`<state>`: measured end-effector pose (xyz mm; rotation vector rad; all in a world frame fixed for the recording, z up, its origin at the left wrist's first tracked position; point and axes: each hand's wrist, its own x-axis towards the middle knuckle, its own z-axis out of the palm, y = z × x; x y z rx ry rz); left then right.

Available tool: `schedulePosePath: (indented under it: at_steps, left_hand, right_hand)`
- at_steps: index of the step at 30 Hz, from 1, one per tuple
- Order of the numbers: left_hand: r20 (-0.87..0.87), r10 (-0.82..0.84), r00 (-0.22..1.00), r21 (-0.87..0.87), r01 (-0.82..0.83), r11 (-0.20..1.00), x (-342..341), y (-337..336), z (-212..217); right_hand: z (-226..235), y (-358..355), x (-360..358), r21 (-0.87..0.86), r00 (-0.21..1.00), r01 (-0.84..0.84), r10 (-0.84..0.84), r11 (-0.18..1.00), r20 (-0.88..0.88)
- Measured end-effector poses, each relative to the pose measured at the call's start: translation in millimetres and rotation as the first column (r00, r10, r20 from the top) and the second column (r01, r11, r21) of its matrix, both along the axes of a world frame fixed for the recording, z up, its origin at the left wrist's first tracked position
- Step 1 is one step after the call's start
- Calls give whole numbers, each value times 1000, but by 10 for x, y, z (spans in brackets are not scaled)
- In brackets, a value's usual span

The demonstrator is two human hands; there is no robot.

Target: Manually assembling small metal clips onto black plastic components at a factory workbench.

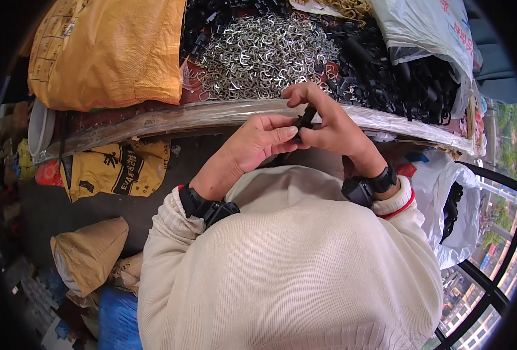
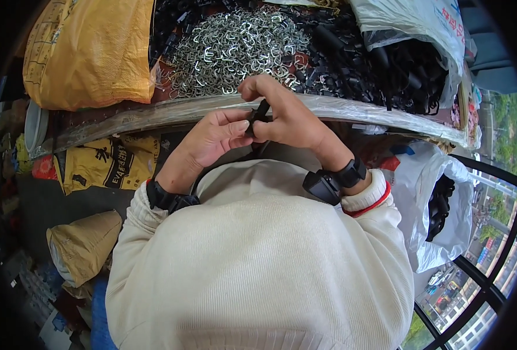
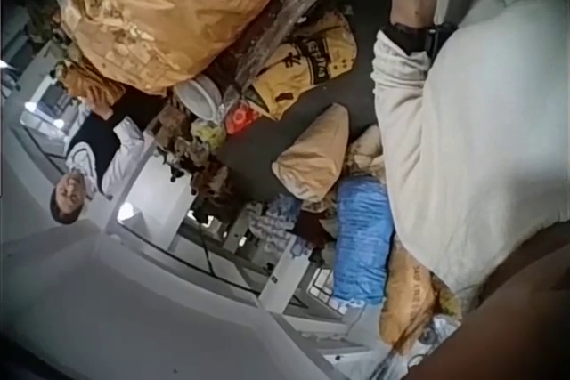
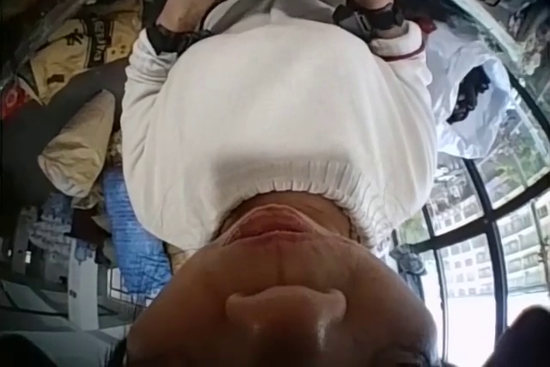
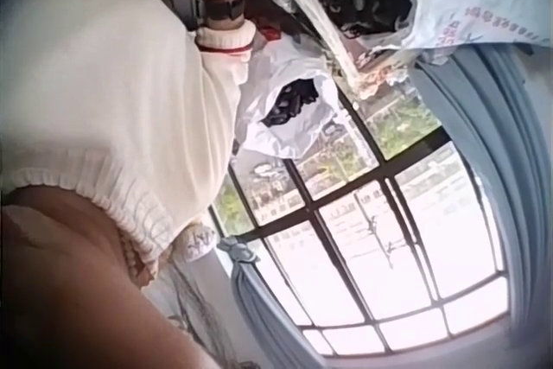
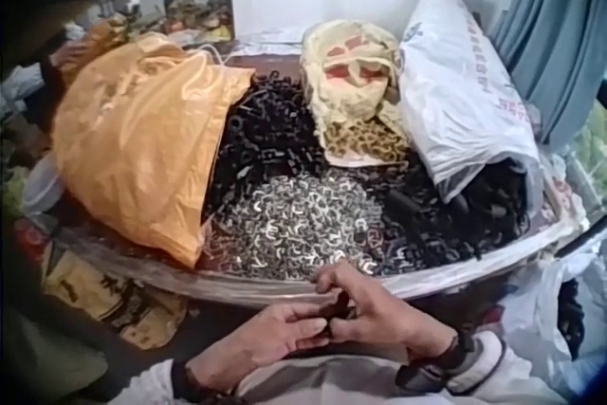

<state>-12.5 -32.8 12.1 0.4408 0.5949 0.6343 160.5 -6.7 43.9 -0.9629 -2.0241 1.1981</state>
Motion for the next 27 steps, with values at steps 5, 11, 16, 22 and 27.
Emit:
schedulePosePath:
  at_steps: [5,11,16,22,27]
  left_hand:
    - [58,-29,998,-41,31,999,13,-48,-46]
    - [75,-10,997,-76,15,997,-17,-50,-74]
    - [102,-23,995,-81,31,996,-15,-15,-99]
    - [160,29,987,-76,-17,997,-71,29,-77]
    - [200,76,977,-90,-59,994,-152,22,-178]
  right_hand:
    - [-56,-41,-9,-286,995,-67,44,956,-86]
    - [-117,-44,-11,-287,993,-75,47,955,-105]
    - [-121,-26,10,-413,986,-118,58,903,-154]
    - [-131,42,23,-643,864,-59,-284,763,-416]
    - [-302,308,105,-387,962,151,-226,910,-155]
